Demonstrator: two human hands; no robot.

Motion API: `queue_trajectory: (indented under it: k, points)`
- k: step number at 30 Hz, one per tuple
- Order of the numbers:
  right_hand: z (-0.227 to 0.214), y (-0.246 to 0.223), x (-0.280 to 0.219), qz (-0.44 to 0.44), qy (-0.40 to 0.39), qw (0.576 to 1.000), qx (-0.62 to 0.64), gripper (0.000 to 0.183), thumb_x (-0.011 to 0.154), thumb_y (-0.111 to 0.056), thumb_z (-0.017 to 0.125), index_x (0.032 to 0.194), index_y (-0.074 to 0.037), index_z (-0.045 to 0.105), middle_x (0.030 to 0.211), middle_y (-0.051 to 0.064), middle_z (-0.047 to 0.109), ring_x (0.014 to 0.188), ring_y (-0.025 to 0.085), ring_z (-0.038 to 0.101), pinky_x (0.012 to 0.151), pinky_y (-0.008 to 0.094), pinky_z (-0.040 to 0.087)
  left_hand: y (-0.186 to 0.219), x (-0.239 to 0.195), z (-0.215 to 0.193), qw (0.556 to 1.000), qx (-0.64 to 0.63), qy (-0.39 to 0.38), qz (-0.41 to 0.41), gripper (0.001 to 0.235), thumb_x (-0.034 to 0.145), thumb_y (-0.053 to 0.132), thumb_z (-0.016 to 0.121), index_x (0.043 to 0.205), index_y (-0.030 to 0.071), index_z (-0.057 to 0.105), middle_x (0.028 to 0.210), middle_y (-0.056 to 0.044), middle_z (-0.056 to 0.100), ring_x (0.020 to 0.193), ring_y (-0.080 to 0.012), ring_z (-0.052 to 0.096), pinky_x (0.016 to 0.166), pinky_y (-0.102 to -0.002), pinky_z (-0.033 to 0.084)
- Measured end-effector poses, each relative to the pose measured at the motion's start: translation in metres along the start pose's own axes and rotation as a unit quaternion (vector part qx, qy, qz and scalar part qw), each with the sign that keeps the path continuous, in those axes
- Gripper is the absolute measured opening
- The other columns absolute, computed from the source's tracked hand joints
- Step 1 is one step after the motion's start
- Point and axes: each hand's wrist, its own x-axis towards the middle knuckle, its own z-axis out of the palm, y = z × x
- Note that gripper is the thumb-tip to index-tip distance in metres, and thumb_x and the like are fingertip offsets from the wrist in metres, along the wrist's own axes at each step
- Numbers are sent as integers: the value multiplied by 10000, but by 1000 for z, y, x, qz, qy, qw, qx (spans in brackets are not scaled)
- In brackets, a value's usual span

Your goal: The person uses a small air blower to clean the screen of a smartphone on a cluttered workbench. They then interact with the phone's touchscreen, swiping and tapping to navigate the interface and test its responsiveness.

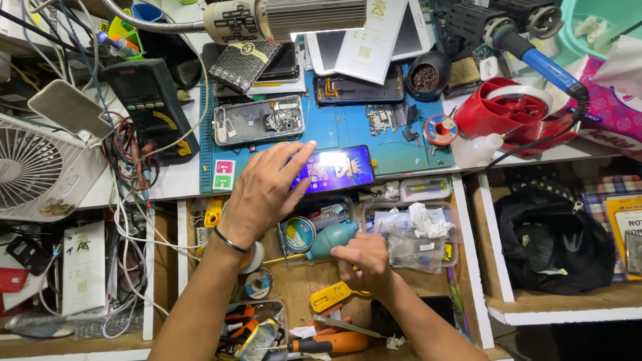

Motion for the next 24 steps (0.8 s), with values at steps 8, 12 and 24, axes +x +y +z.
queue_trajectory:
  k: [8,12,24]
  points:
    - [16,-12,5,30,-86,995,36,124,847,-105,603,859,-102,726,494,2,492,387,149,520,430,254,427,4,-6,20,999,4,32,-11,541,917,237,744,1431,182,587,1194,-25,648,1146,-254,657,892,-386,544]
    - [13,-9,6,28,-167,984,53,202,953,-254,588,822,-127,675,477,-11,504,380,145,522,434,270,438,12,1,19,1000,11,29,4,519,895,197,775,1388,198,611,1087,-16,650,1019,-237,683,791,-358,554]
    - [8,-2,-4,65,-206,976,31,204,959,-294,575,901,-153,711,476,-34,504,378,164,538,414,328,492,21,86,72,986,-32,-161,37,270,893,99,708,1089,280,757,952,-9,633,676,-272,718,581,-431,612]
